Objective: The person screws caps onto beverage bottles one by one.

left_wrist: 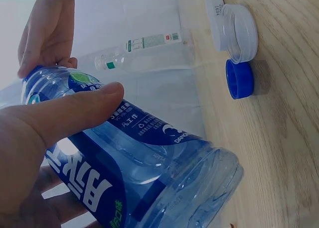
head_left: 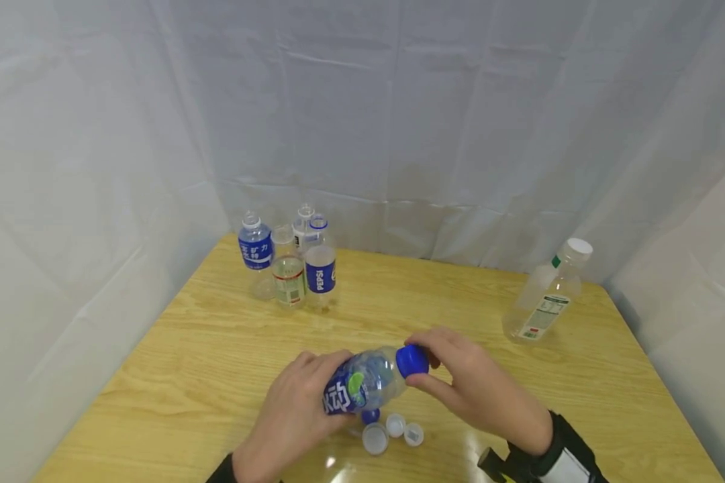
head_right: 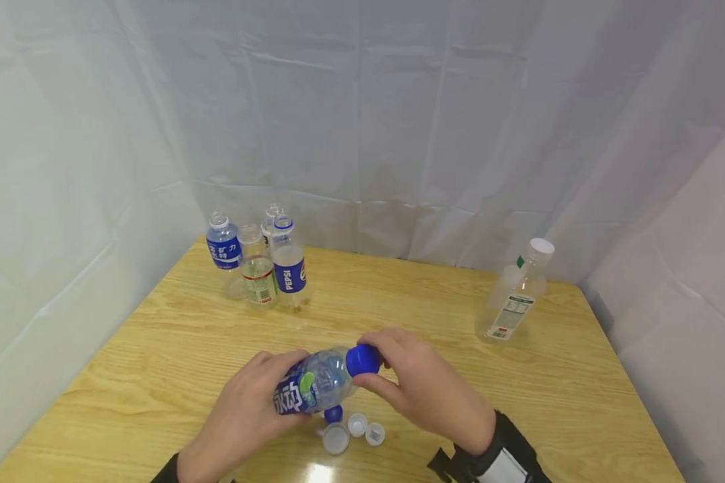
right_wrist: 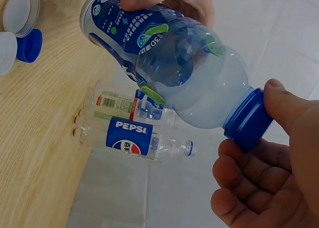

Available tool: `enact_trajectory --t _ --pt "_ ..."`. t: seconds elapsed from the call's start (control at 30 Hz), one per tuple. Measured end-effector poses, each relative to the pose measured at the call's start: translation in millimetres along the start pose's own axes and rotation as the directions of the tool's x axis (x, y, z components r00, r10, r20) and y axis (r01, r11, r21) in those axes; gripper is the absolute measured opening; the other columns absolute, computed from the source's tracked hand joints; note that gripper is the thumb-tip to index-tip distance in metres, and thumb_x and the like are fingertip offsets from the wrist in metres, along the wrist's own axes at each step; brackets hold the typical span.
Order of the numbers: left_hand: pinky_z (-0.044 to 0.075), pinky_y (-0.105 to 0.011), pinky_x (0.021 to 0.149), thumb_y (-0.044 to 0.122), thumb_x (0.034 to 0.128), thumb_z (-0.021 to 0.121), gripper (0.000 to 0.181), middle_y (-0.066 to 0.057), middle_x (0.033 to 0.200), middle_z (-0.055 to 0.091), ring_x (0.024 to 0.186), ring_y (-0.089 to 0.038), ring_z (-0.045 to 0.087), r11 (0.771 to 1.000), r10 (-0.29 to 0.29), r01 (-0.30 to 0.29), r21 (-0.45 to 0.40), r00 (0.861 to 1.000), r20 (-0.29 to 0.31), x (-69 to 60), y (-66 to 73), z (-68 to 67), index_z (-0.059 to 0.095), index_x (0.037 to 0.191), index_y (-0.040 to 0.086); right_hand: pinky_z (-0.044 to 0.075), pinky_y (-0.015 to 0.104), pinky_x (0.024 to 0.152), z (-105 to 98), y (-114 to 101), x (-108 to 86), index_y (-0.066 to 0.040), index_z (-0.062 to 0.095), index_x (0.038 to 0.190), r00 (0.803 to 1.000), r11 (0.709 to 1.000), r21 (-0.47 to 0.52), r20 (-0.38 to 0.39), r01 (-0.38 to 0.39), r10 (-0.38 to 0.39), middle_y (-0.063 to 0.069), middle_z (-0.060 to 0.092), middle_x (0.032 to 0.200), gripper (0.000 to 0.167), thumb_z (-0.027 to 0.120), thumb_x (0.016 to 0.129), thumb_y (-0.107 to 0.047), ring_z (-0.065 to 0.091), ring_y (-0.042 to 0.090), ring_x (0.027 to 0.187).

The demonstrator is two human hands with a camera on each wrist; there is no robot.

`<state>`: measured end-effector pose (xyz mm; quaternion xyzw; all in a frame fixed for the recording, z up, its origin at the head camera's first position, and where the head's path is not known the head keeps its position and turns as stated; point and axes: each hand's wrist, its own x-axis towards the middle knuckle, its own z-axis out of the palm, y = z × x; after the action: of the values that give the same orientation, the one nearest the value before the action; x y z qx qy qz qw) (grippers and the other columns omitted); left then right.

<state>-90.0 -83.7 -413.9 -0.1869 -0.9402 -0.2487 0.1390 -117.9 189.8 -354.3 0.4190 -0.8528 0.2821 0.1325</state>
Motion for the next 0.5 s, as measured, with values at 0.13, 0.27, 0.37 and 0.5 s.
enact_trajectory --t 0.13,0.27,0.37,0.5 --pt "0.052 -0.027 0.083 0.047 0.0565 0.095 0.088 0.012 0.113 0.070 0.094 -0.003 0.054 1.000 -0.001 0.001 -0.010 1.000 0.007 0.0 0.8 0.3 0.060 0.135 0.026 0.058 0.018 0.075 1.2 -3.4 0.5 -0.004 0.058 0.127 1.000 0.999 -0.050 -0.004 0.000 0.000 0.005 0.068 0.113 0.041 0.068 0.096 -0.031 0.065 0.007 0.092" --pt "0.051 -0.026 0.083 0.051 0.0564 0.093 0.089 0.013 0.114 0.070 0.094 -0.001 0.054 1.000 0.002 -0.002 -0.011 1.000 0.011 -0.7 1.2 1.2 0.059 0.136 0.026 0.060 0.022 0.078 2.0 -5.1 1.0 -0.005 0.057 0.126 1.000 0.994 -0.111 0.000 -0.008 0.008 0.006 0.068 0.113 0.040 0.066 0.098 -0.032 0.067 0.010 0.095" --pt "0.052 -0.027 0.084 0.050 0.0563 0.093 0.090 0.013 0.115 0.070 0.094 -0.002 0.054 1.000 0.003 -0.003 -0.013 1.000 0.013 -1.4 1.5 2.5 0.059 0.136 0.026 0.060 0.023 0.077 2.3 -5.6 0.7 -0.006 0.058 0.125 1.000 0.991 -0.133 0.004 -0.020 0.021 0.005 0.067 0.112 0.039 0.065 0.098 -0.033 0.065 0.009 0.094" --pt "0.052 -0.030 0.088 0.048 0.0567 0.094 0.091 0.010 0.116 0.070 0.098 -0.005 0.056 1.000 0.003 -0.003 -0.013 1.000 0.013 -0.5 2.7 3.5 0.058 0.137 0.025 0.059 0.021 0.074 1.8 -6.1 -0.1 -0.006 0.059 0.125 1.000 0.993 -0.114 -0.013 -0.029 0.028 0.003 0.067 0.109 0.039 0.067 0.097 -0.032 0.063 0.006 0.090"
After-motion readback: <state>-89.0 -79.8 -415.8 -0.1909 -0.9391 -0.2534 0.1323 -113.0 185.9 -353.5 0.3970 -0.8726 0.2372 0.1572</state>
